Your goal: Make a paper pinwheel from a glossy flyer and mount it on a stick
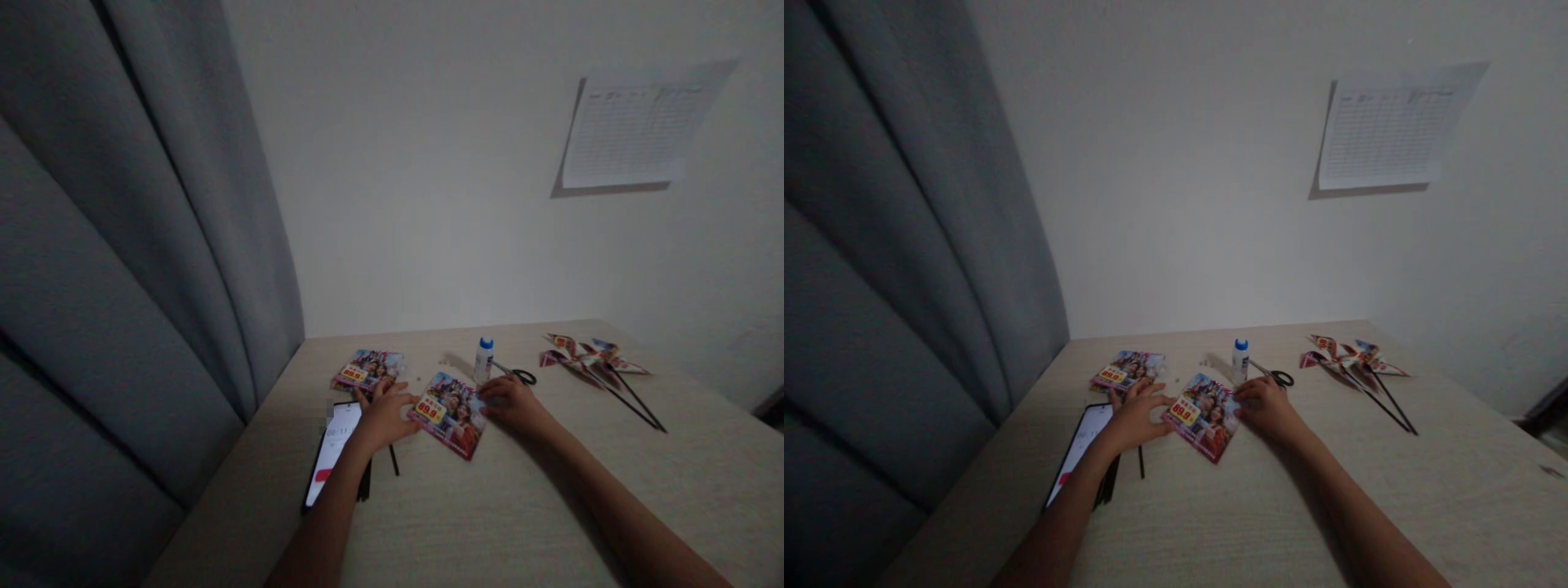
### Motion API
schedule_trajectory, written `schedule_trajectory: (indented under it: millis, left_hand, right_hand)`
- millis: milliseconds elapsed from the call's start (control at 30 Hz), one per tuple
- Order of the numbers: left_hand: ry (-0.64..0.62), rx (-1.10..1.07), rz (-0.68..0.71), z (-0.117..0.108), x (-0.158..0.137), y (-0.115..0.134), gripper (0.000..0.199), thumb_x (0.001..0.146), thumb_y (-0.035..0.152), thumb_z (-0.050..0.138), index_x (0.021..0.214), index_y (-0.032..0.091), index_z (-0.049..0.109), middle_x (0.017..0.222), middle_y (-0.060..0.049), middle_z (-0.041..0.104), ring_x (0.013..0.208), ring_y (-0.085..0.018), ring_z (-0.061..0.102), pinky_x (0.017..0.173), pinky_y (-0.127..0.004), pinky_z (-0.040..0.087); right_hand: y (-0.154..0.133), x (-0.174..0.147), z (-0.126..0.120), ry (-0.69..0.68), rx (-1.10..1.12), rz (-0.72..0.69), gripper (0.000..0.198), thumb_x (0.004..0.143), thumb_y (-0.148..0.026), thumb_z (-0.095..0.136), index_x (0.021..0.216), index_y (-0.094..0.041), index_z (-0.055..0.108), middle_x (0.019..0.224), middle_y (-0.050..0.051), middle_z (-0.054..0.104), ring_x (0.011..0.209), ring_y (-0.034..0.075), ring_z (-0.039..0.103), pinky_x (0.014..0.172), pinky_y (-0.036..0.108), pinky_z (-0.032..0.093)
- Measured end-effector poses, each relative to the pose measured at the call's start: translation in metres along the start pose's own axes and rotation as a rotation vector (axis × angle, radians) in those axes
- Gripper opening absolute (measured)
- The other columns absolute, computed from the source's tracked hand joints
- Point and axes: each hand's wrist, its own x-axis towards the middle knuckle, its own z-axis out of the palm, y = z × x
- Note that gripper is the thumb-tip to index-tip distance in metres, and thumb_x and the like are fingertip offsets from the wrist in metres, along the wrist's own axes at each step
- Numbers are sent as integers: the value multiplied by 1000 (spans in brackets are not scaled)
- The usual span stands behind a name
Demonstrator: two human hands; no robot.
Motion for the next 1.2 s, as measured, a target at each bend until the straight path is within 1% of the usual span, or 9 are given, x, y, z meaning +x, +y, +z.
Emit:
schedule_trajectory:
  millis: [200,333,500,600,700,833,933,1067,1200]
  left_hand:
    - [6,-13,15,-1,0,2,49,74,47,79,122,40,71,157,-2,48,153,-42,18,107,-83,-14]
    - [24,-8,35,2,1,2,54,73,43,79,125,39,69,158,-3,46,153,-40,19,111,-80,-11]
    - [17,-31,75,0,1,4,78,73,39,77,146,42,51,163,-2,38,154,-39,18,117,-76,-2]
    - [-10,-37,136,0,0,6,81,75,32,72,150,46,45,165,2,34,155,-39,14,118,-75,0]
    - [-46,-32,175,1,-1,7,70,78,27,67,144,46,53,163,4,39,155,-38,14,117,-75,-3]
    - [-87,-51,157,2,-2,7,52,82,29,66,131,45,65,156,5,49,154,-39,18,116,-77,-5]
    - [-69,-48,174,0,-2,7,48,82,32,68,128,45,68,151,4,55,152,-39,23,115,-77,-7]
    - [-36,-41,203,-1,-2,8,33,85,36,69,116,44,75,140,1,63,146,-35,34,117,-71,-12]
    - [-33,-77,226,1,-1,8,22,84,35,72,104,40,79,143,2,61,146,-33,35,119,-68,-14]
  right_hand:
    - [1,0,2,-5,-42,-9,22,76,-34,75,96,-27,83,115,7,77,117,32,61,107,50,42]
    - [3,1,4,5,-47,-14,21,76,-33,75,96,-28,83,115,6,77,117,31,61,106,50,43]
    - [6,2,7,-4,-88,-14,23,78,-32,74,99,-29,83,117,5,76,118,32,61,106,50,42]
    - [6,2,9,4,-118,-26,23,79,-31,73,100,-29,82,117,6,76,118,32,61,106,49,42]
    - [4,1,10,20,-143,-34,21,81,-31,71,99,-29,82,117,7,76,115,31,62,102,47,43]
    - [-1,0,9,27,-209,15,21,82,-34,70,98,-28,82,115,8,75,114,31,61,98,46,43]
    - [-6,-1,8,4,-246,37,20,83,-33,69,98,-28,82,114,8,74,114,32,60,96,46,41]
    - [-13,-3,8,12,-254,52,20,84,-29,66,96,-28,81,109,8,76,113,31,60,100,47,37]
    - [-19,-5,8,20,-234,56,22,84,-34,64,96,-26,81,111,9,75,114,31,60,101,47,36]
